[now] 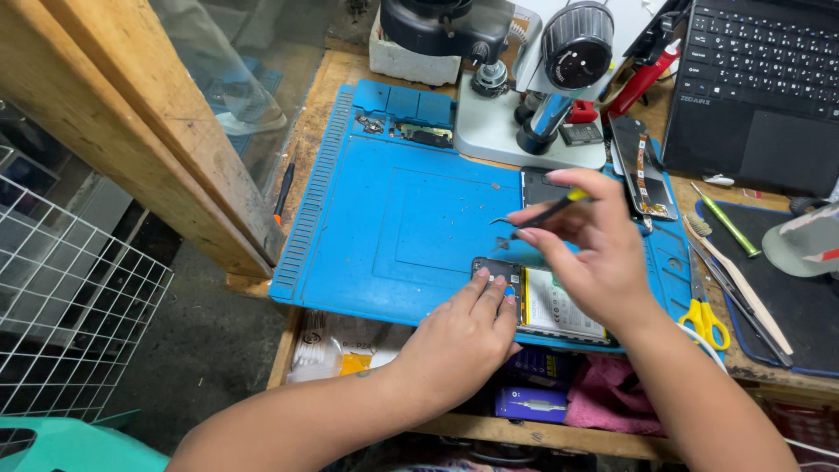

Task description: The person reassembles a mobile phone by placing the battery and internal bracket into the chassis and securing them using a small screwdriver.

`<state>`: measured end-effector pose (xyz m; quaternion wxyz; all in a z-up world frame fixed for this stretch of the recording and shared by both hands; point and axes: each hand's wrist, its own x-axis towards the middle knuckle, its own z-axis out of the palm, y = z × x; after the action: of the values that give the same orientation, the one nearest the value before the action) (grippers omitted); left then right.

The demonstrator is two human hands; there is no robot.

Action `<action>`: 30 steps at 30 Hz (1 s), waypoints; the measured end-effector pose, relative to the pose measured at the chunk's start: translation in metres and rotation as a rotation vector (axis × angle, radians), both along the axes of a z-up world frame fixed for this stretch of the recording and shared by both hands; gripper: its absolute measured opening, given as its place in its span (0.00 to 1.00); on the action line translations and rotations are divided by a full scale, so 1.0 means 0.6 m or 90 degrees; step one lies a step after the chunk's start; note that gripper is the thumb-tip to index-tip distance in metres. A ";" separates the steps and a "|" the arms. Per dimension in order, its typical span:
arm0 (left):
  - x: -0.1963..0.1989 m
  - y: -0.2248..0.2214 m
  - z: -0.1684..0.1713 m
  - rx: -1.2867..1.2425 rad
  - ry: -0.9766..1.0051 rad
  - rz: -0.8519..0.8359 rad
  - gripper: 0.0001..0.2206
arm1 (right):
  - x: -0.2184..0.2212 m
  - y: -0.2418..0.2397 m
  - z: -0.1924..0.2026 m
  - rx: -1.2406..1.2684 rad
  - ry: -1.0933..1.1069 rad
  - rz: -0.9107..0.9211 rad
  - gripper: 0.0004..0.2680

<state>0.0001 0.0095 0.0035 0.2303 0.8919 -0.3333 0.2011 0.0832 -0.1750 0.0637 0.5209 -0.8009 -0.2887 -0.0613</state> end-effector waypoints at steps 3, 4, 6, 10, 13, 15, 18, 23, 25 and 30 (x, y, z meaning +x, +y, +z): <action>0.001 0.000 0.000 -0.002 -0.008 0.003 0.25 | 0.020 0.032 -0.007 0.004 0.020 0.039 0.18; 0.002 0.000 -0.001 -0.002 -0.012 0.002 0.25 | 0.027 0.039 -0.009 -0.001 0.012 0.038 0.18; 0.002 0.000 -0.001 -0.005 -0.015 0.003 0.25 | 0.038 0.051 -0.011 -0.010 -0.004 0.036 0.17; 0.001 0.000 -0.001 -0.013 -0.012 0.002 0.25 | 0.045 0.064 -0.011 -0.057 -0.021 0.005 0.17; 0.001 0.002 -0.001 -0.010 -0.018 -0.002 0.25 | 0.041 0.068 -0.012 -0.071 -0.020 0.009 0.17; 0.002 0.002 -0.001 -0.006 -0.021 -0.002 0.25 | 0.040 0.070 -0.014 -0.069 -0.023 0.019 0.17; 0.002 0.001 -0.001 -0.004 -0.018 0.000 0.25 | 0.039 0.064 -0.016 -0.055 -0.015 0.031 0.16; 0.001 0.001 0.000 -0.011 -0.008 -0.003 0.25 | 0.021 0.012 -0.009 0.132 0.084 0.043 0.21; 0.002 0.001 0.000 -0.009 -0.003 -0.005 0.25 | 0.013 -0.014 -0.010 0.188 0.155 0.023 0.22; 0.003 0.002 -0.001 -0.008 0.012 -0.016 0.25 | 0.008 -0.056 -0.031 0.206 0.280 -0.065 0.23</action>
<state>0.0018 0.0106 0.0031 0.2417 0.8878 -0.3413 0.1921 0.0883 -0.2086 0.0449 0.6884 -0.7150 -0.1144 0.0427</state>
